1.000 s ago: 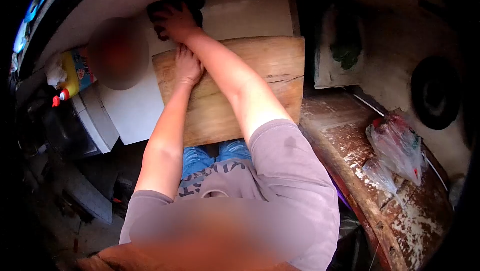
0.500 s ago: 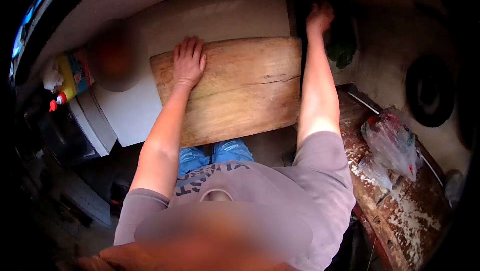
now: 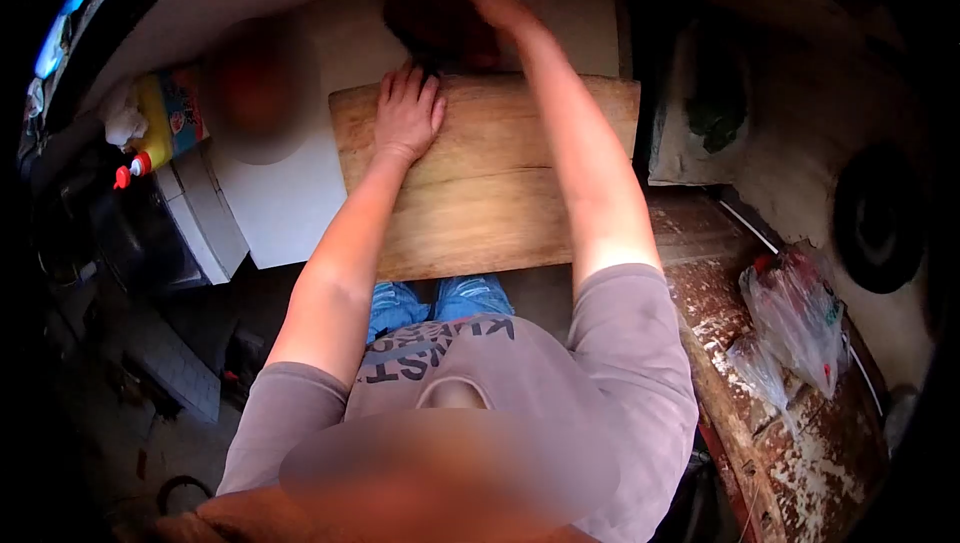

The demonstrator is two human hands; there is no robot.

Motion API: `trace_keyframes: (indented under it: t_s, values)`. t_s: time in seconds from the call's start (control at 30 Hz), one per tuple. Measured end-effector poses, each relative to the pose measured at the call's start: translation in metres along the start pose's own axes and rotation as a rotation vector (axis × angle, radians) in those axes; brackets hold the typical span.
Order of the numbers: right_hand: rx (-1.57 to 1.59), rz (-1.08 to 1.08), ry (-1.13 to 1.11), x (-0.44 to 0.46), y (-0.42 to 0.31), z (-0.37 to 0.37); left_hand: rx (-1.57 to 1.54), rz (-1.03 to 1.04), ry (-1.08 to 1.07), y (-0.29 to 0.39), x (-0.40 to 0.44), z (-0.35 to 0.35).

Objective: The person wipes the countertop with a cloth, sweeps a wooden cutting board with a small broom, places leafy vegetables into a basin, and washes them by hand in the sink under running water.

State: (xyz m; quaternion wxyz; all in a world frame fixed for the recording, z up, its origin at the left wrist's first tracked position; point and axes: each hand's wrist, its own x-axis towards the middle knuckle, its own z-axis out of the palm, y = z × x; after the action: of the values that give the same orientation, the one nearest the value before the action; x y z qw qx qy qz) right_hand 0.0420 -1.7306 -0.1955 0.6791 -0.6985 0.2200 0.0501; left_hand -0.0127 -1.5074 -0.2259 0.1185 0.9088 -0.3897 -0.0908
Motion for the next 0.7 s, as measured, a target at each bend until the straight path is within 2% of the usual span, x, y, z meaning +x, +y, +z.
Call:
trace_keyframes:
  t_s: [0.07,0.13,0.17,0.23,0.3,0.33,0.4,0.47,0.53,0.6,0.67,0.7]
  values:
    - [-0.062,0.019,-0.068,0.017,-0.004,0.025,-0.007,0.006,0.020,-0.001,0.000,0.006]
    - [-0.805,-0.354,-0.072,0.027,-0.006,0.046,-0.016,0.011,0.040,-0.003,0.000,0.006]
    - [-0.806,-0.354,-0.075,0.025,-0.004,0.058,-0.023,0.013,0.038,-0.002,0.000,0.006]
    - [-0.794,-0.714,0.109,0.007,0.003,0.084,-0.039,0.014,0.038,-0.002,0.001,0.002]
    - [-0.929,-0.753,0.071,-0.008,0.011,0.111,-0.013,-0.041,-0.143,-0.001,-0.001,-0.001]
    - [-1.055,-0.811,0.029,-0.008,0.013,0.119,-0.021,-0.032,-0.139,-0.001,0.000,0.001]
    - [-1.084,-0.803,0.016,0.001,0.016,0.128,0.011,-0.041,-0.085,-0.001,-0.001,0.001]
    - [-1.098,-0.795,-0.007,0.010,0.024,0.123,0.004,-0.006,-0.146,-0.002,-0.002,-0.002]
    - [-0.980,-0.891,0.084,0.024,0.032,0.096,-0.048,0.000,-0.022,-0.003,0.000,0.002]
    - [-1.061,-0.605,0.112,0.014,0.039,0.050,-0.061,0.019,0.029,-0.004,0.001,0.002]
    - [-1.160,-0.717,0.226,0.004,0.051,-0.013,-0.076,0.039,0.080,-0.003,0.001,0.001]
    - [-1.152,-0.616,0.211,-0.008,0.052,-0.048,-0.068,0.033,0.072,-0.003,0.001,0.001]
